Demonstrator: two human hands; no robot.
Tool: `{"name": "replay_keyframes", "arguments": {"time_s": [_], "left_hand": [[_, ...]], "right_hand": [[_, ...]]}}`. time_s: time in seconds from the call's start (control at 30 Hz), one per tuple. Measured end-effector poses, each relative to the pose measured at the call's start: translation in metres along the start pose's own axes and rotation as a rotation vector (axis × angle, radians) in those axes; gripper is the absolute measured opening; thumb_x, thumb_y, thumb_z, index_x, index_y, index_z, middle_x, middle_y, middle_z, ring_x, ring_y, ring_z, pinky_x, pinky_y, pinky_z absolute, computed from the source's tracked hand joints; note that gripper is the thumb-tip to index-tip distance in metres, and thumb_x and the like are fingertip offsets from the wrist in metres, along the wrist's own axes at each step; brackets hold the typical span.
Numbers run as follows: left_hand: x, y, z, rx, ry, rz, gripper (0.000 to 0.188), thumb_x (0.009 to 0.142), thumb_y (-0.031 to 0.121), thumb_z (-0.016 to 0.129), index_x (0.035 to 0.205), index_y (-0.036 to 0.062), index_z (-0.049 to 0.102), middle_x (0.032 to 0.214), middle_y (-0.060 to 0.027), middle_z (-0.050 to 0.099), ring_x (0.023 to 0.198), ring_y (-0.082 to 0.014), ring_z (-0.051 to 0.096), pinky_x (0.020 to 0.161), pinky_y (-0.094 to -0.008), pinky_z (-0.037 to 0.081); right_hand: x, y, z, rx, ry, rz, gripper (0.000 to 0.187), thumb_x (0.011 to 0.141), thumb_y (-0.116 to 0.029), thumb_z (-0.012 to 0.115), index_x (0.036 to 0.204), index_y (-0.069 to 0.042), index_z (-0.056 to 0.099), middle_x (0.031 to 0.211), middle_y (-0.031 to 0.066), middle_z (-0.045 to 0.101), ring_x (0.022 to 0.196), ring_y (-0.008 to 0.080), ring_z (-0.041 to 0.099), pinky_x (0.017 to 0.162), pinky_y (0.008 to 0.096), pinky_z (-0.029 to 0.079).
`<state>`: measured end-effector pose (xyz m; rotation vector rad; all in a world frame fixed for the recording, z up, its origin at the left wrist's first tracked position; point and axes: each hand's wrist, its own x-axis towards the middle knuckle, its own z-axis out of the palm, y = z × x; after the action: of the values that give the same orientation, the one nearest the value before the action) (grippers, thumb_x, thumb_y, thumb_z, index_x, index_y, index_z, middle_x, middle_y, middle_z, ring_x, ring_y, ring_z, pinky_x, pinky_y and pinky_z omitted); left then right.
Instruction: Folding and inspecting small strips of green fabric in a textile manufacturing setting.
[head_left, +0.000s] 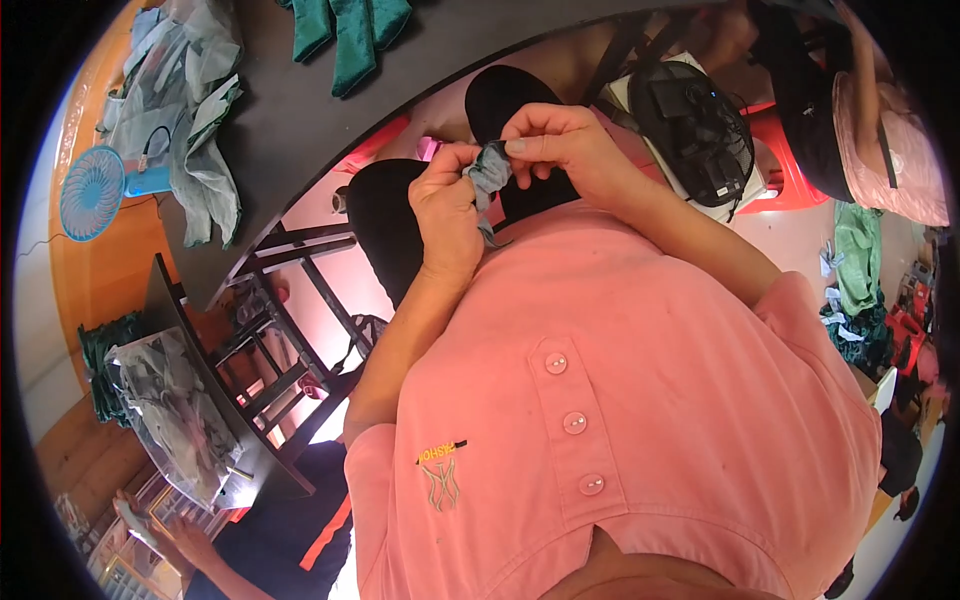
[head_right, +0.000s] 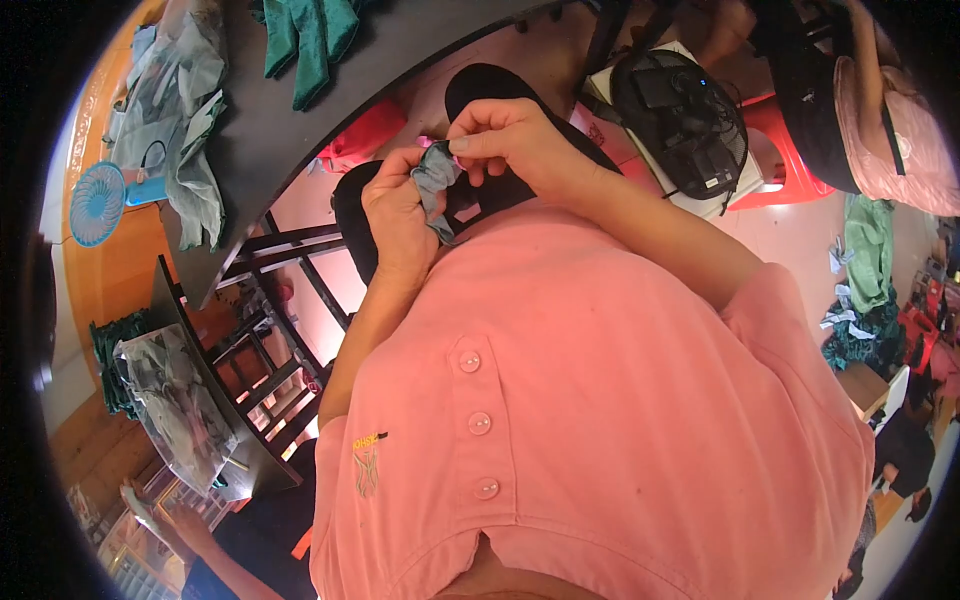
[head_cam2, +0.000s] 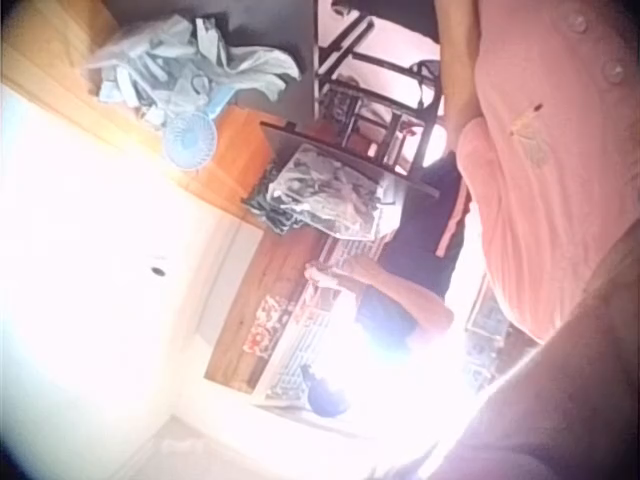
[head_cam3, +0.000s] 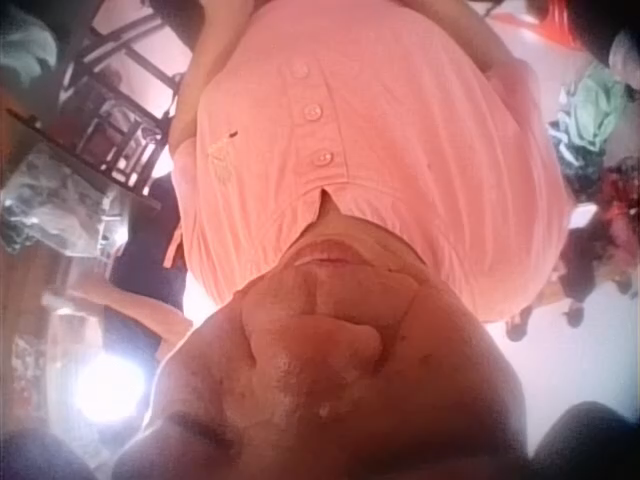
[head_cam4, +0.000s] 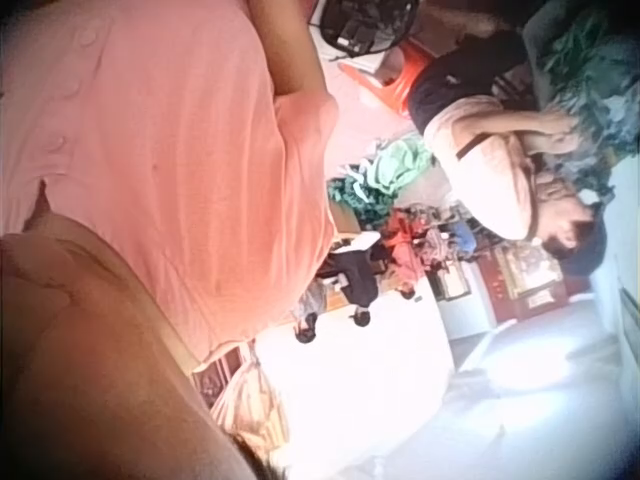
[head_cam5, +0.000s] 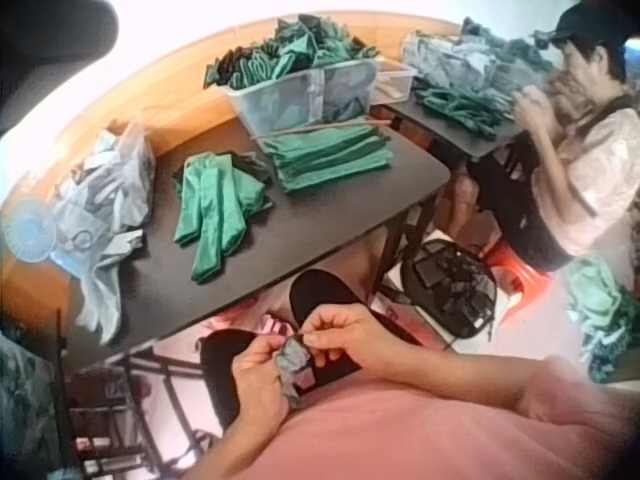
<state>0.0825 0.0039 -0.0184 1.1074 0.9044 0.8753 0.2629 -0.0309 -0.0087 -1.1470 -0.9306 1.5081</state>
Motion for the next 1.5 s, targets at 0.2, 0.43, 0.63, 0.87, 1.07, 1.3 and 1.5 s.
{"name": "replay_keyframes", "arguments": {"time_s": [0.2, 0.43, 0.63, 0.87, 1.07, 1.3, 1.5], "left_hand": [[0.002, 0.003, 0.01, -0.086, -0.028, -0.014, 0.022, 0.082, -0.006, 0.05, 0.095, -0.0048, 0.067, 0.081, -0.0022, 0.065, 0.064, -0.0059, 0.051, 0.057, -0.02, 0.04], [0.001, -0.002, 0.001, 0.049, -0.006, -0.021, 0.027, 0.079, -0.007, 0.047, 0.094, -0.0053, 0.068, 0.081, -0.003, 0.065, 0.061, -0.0065, 0.052, 0.053, -0.0206, 0.04], [-0.002, 0.002, 0.0, -0.048, 0.007, -0.076, 0.021, 0.08, -0.006, 0.05, 0.09, -0.0051, 0.068, 0.078, -0.0025, 0.065, 0.06, -0.0058, 0.051, 0.052, -0.0207, 0.039], [0.001, -0.002, -0.003, 0.02, 0.028, -0.083, 0.015, 0.081, -0.001, 0.057, 0.091, -0.0051, 0.068, 0.069, -0.0031, 0.063, 0.054, -0.0062, 0.049, 0.048, -0.0219, 0.035], [0.004, -0.005, -0.003, 0.026, -0.006, -0.155, 0.019, 0.08, 0.0, 0.057, 0.091, -0.0049, 0.071, 0.073, -0.0036, 0.066, 0.057, -0.0068, 0.052, 0.051, -0.0222, 0.04], [0.001, -0.006, 0.002, 0.02, 0.099, -0.074, 0.019, 0.077, -0.004, 0.053, 0.088, -0.0063, 0.069, 0.07, -0.0046, 0.064, 0.057, -0.0087, 0.052, 0.052, -0.0228, 0.04], [0.011, -0.009, 0.015, -0.039, 0.27, 0.024, 0.019, 0.075, -0.008, 0.054, 0.087, -0.0079, 0.068, 0.07, -0.0039, 0.061, 0.063, -0.0087, 0.052, 0.057, -0.023, 0.041]], "right_hand": [[0.0, 0.008, -0.002, -0.343, 0.046, -0.32, 0.01, 0.086, -0.012, 0.063, 0.087, -0.002, 0.062, 0.075, 0.0028, 0.061, 0.067, 0.011, 0.057, 0.06, 0.0252, 0.042], [0.004, 0.009, 0.003, -0.583, 0.118, -0.524, 0.01, 0.08, -0.006, 0.067, 0.084, -0.001, 0.06, 0.071, 0.0053, 0.059, 0.063, 0.0131, 0.055, 0.06, 0.0277, 0.045], [0.011, 0.004, -0.004, -0.17, -0.087, -0.165, 0.012, 0.079, -0.005, 0.07, 0.083, 0.001, 0.061, 0.07, -0.0006, 0.058, 0.069, 0.0064, 0.054, 0.062, 0.0251, 0.045], [0.008, 0.009, 0.003, -0.59, 0.032, -0.616, 0.008, 0.077, -0.001, 0.068, 0.084, -0.004, 0.063, 0.077, 0.0047, 0.061, 0.066, 0.0161, 0.06, 0.061, 0.0272, 0.047], [0.008, 0.014, -0.001, -0.88, 0.054, -0.716, 0.008, 0.075, -0.005, 0.069, 0.079, -0.008, 0.062, 0.08, 0.0045, 0.06, 0.067, 0.025, 0.062, 0.057, 0.0336, 0.047], [0.001, 0.004, 0.01, -0.838, 0.163, -0.56, 0.017, 0.072, -0.009, 0.069, 0.086, -0.009, 0.06, 0.072, 0.0067, 0.062, 0.063, 0.0268, 0.062, 0.053, 0.0367, 0.045], [0.008, 0.003, 0.035, -0.768, 0.174, -0.538, 0.024, 0.071, 0.001, 0.064, 0.092, -0.006, 0.056, 0.064, 0.0056, 0.057, 0.055, 0.0151, 0.056, 0.051, 0.0284, 0.042]]}}
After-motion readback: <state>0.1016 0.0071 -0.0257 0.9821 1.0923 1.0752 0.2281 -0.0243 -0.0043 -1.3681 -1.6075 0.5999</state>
